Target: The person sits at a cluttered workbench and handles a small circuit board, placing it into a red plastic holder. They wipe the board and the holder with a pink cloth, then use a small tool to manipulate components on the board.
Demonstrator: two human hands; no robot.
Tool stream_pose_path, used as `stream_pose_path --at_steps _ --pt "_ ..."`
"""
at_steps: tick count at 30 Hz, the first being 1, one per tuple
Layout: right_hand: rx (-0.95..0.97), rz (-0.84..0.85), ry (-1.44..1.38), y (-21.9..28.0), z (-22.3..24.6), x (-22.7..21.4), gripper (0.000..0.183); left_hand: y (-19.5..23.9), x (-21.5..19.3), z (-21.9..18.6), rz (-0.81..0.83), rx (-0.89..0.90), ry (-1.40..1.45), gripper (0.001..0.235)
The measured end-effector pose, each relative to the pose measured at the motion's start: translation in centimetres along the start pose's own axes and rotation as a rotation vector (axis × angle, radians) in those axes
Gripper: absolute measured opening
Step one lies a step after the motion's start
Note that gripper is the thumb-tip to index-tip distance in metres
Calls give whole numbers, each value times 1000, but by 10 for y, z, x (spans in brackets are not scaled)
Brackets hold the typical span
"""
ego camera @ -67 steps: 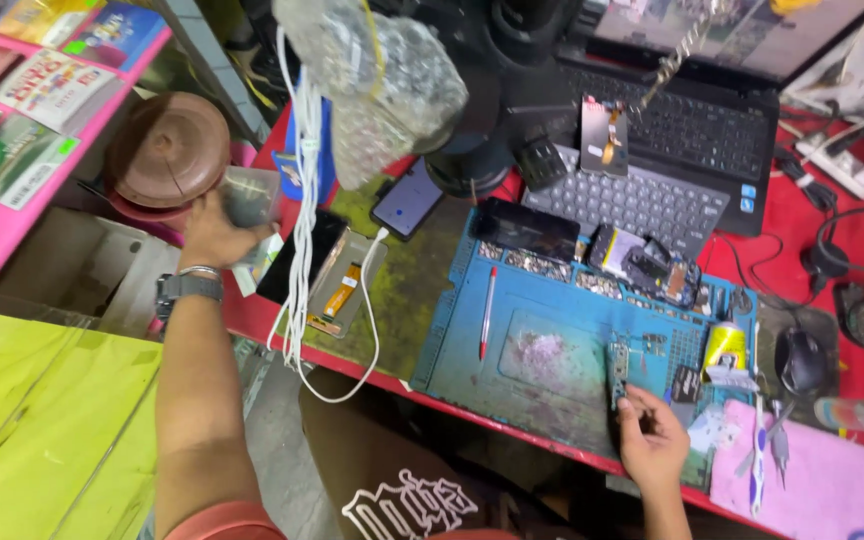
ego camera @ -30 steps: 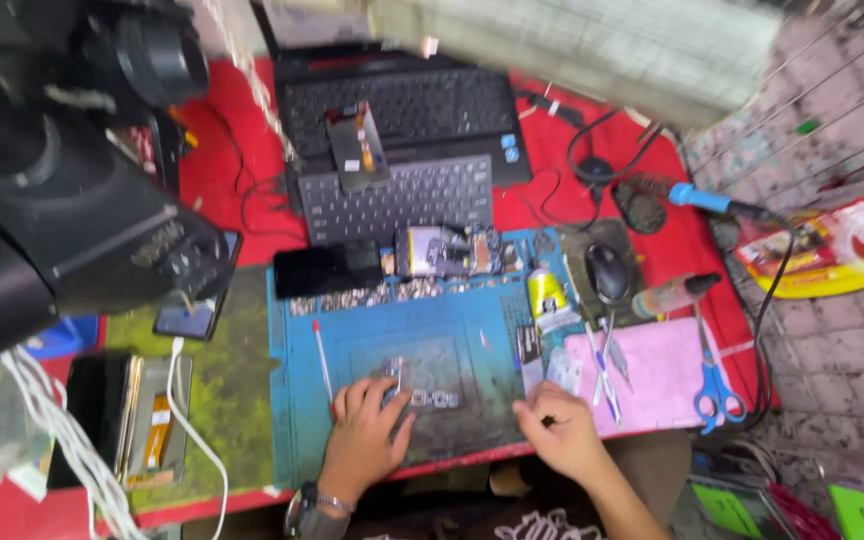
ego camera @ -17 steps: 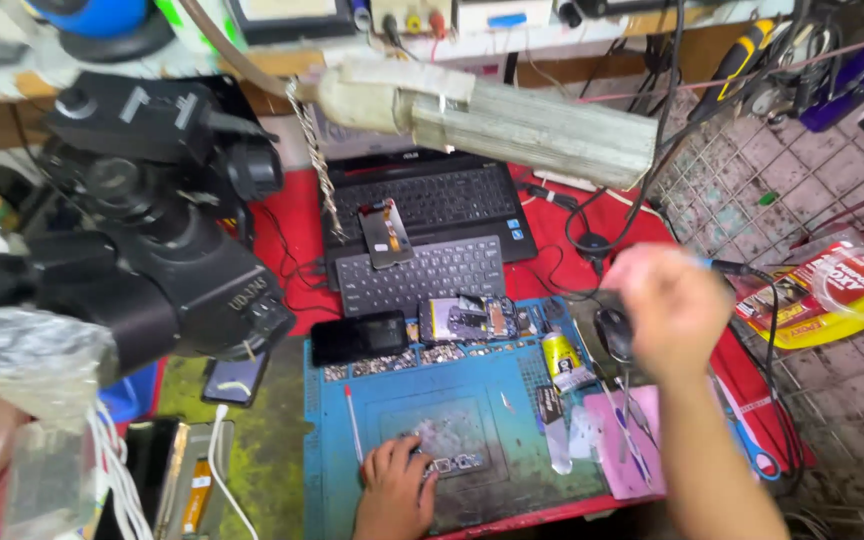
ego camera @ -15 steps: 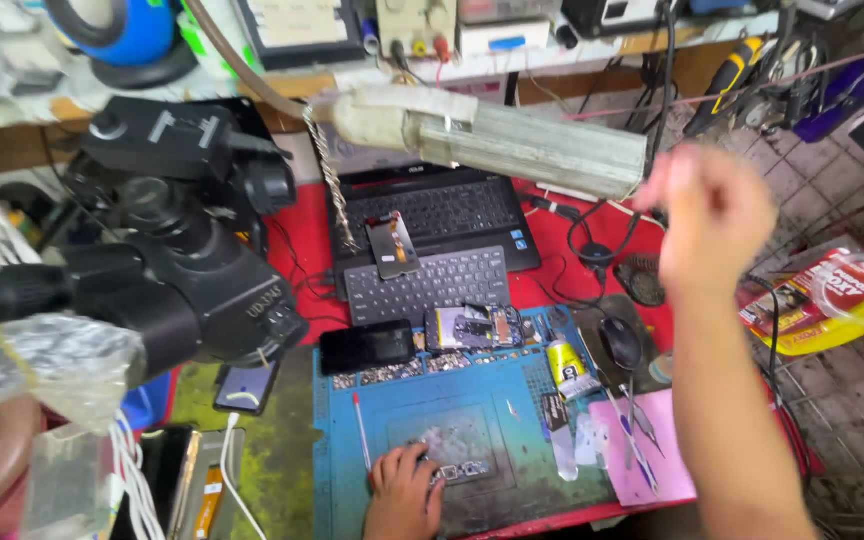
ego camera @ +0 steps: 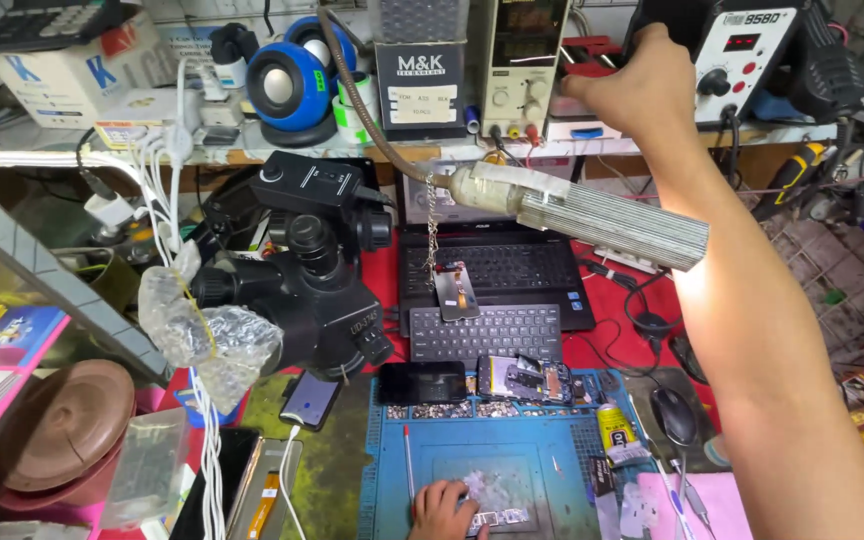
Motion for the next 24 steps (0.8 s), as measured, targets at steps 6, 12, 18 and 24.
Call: stream_pose_path --at_steps 6,12,18,24 --pt "-146 -300 48 -9 -14 -5 65 3 -26 -14 -37 66 25 34" --pt "-502 -473 109 52 -4 -86 37 7 -73 -39 8 9 73 23" --pt "-621 -390 -277 175 -39 -137 79 12 -57 -29 -289 140 -2 26" --pt "-355 -394 -74 321 -118 -113 99 11 -63 -30 -98 -15 -5 28"
Point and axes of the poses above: each hand's wrist, its own y-axis away from the middle knuckle, its own x-axis out of the palm, z = x × y, the point moved 7 cm from there along -y, towards the middle knuckle, and after that the axes turned 5 degrees about -x, right-handed, at the moved point
